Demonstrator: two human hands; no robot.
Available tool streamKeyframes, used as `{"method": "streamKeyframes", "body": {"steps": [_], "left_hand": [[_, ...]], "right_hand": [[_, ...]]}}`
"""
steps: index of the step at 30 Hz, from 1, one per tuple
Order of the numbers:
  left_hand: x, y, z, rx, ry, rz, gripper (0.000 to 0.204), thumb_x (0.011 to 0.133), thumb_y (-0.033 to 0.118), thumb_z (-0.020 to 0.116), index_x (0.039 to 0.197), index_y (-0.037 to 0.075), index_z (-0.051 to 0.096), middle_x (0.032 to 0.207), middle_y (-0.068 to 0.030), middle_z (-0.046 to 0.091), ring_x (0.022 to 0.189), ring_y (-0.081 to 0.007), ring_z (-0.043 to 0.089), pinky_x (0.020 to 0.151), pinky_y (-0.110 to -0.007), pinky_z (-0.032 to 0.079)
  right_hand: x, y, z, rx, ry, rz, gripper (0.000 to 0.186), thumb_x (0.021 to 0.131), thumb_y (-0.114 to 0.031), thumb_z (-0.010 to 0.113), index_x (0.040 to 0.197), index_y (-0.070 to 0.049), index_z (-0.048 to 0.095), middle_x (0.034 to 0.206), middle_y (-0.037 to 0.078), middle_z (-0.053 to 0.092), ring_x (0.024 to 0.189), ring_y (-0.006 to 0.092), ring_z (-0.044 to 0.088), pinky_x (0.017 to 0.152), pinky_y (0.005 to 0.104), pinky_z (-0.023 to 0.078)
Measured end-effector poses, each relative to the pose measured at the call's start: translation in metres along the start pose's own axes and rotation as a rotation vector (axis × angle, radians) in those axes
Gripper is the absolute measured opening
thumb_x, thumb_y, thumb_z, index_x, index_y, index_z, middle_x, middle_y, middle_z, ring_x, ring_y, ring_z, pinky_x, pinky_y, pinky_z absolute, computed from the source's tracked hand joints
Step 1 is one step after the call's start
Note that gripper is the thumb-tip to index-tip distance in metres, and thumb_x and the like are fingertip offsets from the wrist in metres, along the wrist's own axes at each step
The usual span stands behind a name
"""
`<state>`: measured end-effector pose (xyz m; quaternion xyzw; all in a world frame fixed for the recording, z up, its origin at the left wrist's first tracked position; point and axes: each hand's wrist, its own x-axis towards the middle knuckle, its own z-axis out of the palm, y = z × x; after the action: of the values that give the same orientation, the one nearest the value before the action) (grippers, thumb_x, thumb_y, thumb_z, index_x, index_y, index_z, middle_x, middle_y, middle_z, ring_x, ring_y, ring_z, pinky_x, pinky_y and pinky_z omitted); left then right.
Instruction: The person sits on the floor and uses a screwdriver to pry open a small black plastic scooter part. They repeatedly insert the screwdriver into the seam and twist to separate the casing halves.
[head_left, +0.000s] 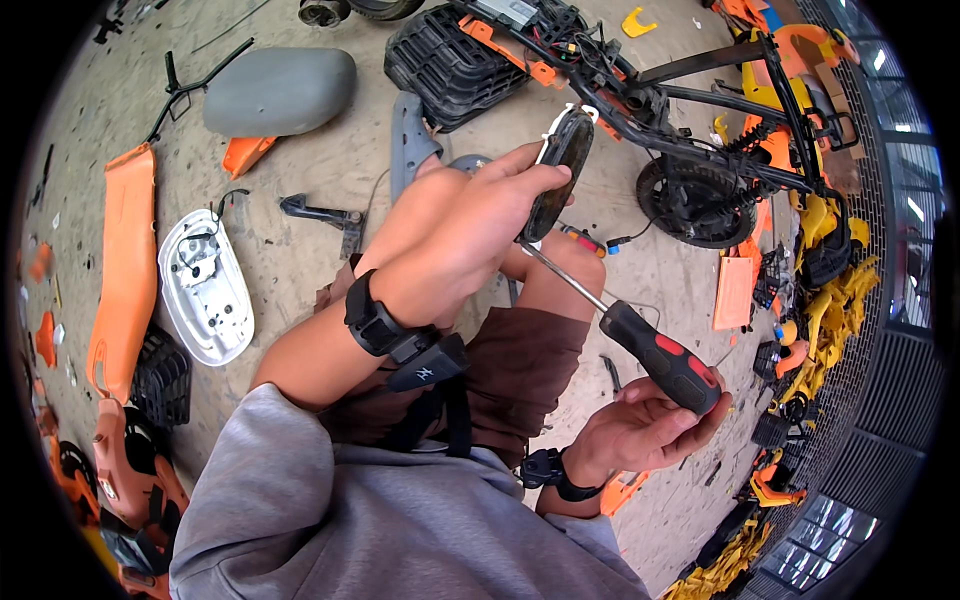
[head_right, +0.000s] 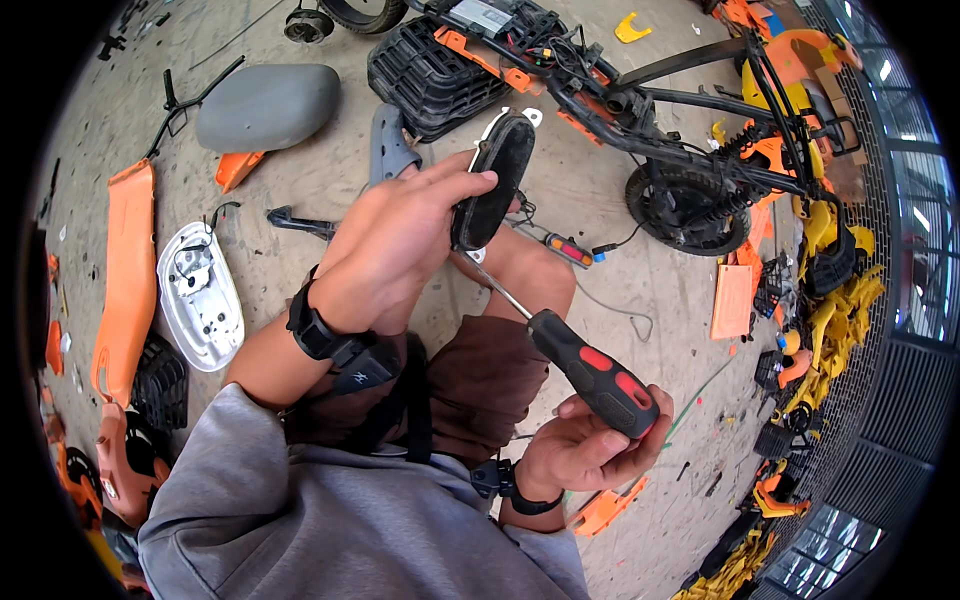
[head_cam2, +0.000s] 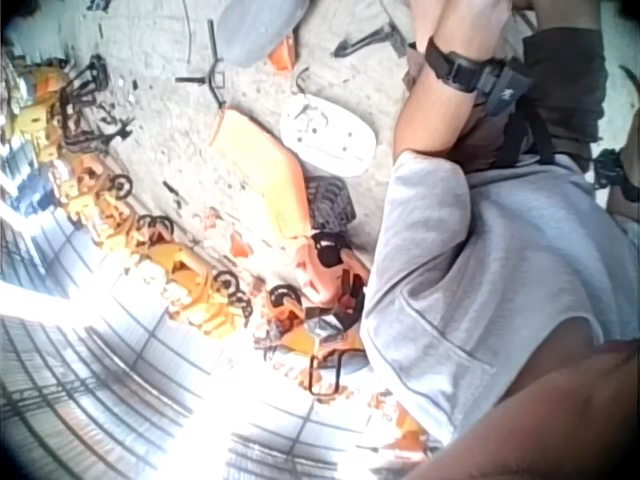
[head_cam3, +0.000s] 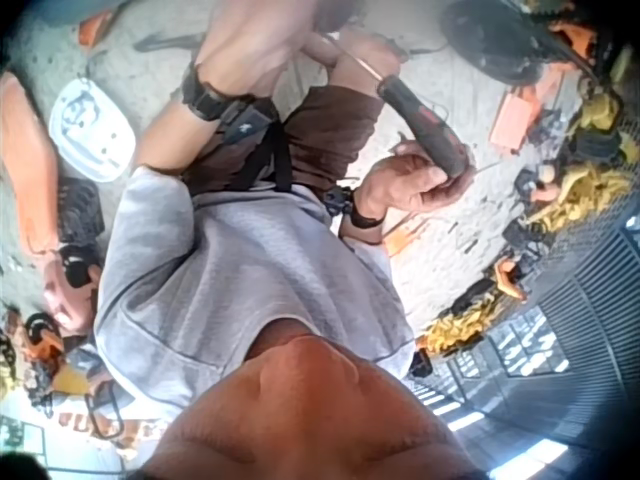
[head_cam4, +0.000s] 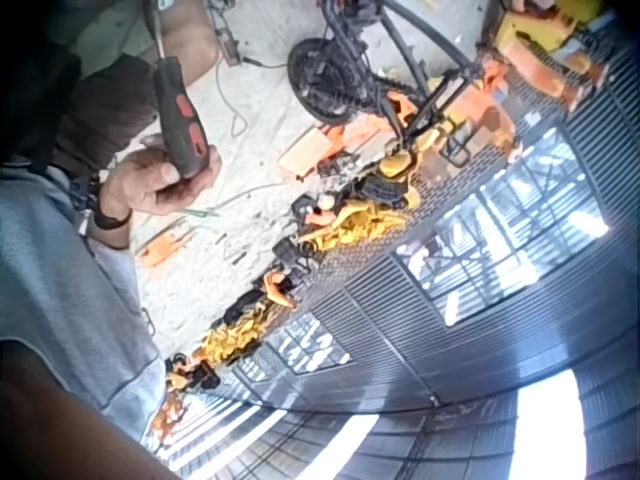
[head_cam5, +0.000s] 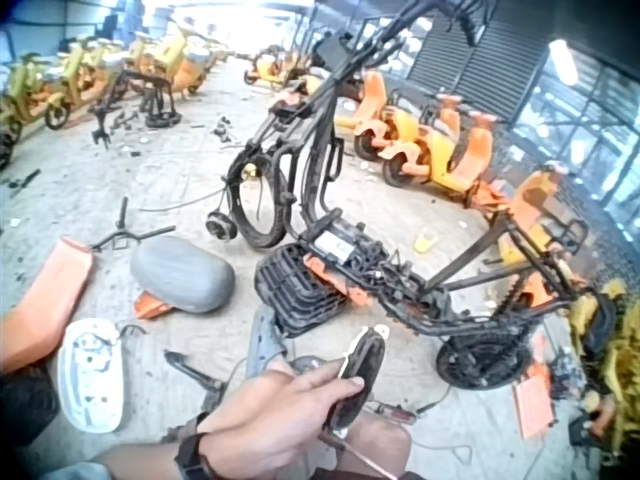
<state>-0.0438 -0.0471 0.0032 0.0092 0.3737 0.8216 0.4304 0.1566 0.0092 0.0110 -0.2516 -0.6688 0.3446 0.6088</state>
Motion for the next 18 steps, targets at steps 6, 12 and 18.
{"method": "streamKeyframes", "body": {"steps": [6, 12, 18], "left_hand": [[-0.003, 0.001, 0.001, -0.010, 0.038, 0.002, 0.042, 0.091, 0.010, 0.059, 0.127, -0.009, 0.050, 0.103, -0.0140, 0.064, 0.096, -0.0190, 0.062, 0.084, -0.028, 0.048], [0.003, -0.003, -0.008, -0.024, 0.015, -0.018, 0.036, 0.094, 0.016, 0.054, 0.122, -0.006, 0.054, 0.101, -0.0141, 0.065, 0.093, -0.0188, 0.062, 0.083, -0.028, 0.047], [-0.001, 0.004, 0.000, 0.065, 0.033, -0.050, 0.031, 0.097, 0.018, 0.049, 0.115, -0.005, 0.059, 0.103, -0.0140, 0.066, 0.094, -0.0189, 0.061, 0.089, -0.028, 0.044]], "right_hand": [[0.000, -0.007, 0.014, 0.072, 0.038, -0.018, 0.048, 0.099, -0.024, 0.041, 0.139, 0.002, 0.034, 0.123, 0.022, 0.053, 0.053, 0.0161, 0.049, 0.049, 0.0249, 0.042], [0.002, -0.006, 0.011, 0.029, 0.025, 0.032, 0.046, 0.099, -0.024, 0.041, 0.136, 0.002, 0.035, 0.124, 0.024, 0.053, 0.053, 0.0155, 0.049, 0.046, 0.0219, 0.040], [0.002, 0.000, 0.004, 0.030, 0.000, -0.044, 0.045, 0.098, -0.024, 0.042, 0.134, 0.003, 0.035, 0.122, 0.026, 0.053, 0.053, 0.0162, 0.052, 0.044, 0.0213, 0.042]]}}
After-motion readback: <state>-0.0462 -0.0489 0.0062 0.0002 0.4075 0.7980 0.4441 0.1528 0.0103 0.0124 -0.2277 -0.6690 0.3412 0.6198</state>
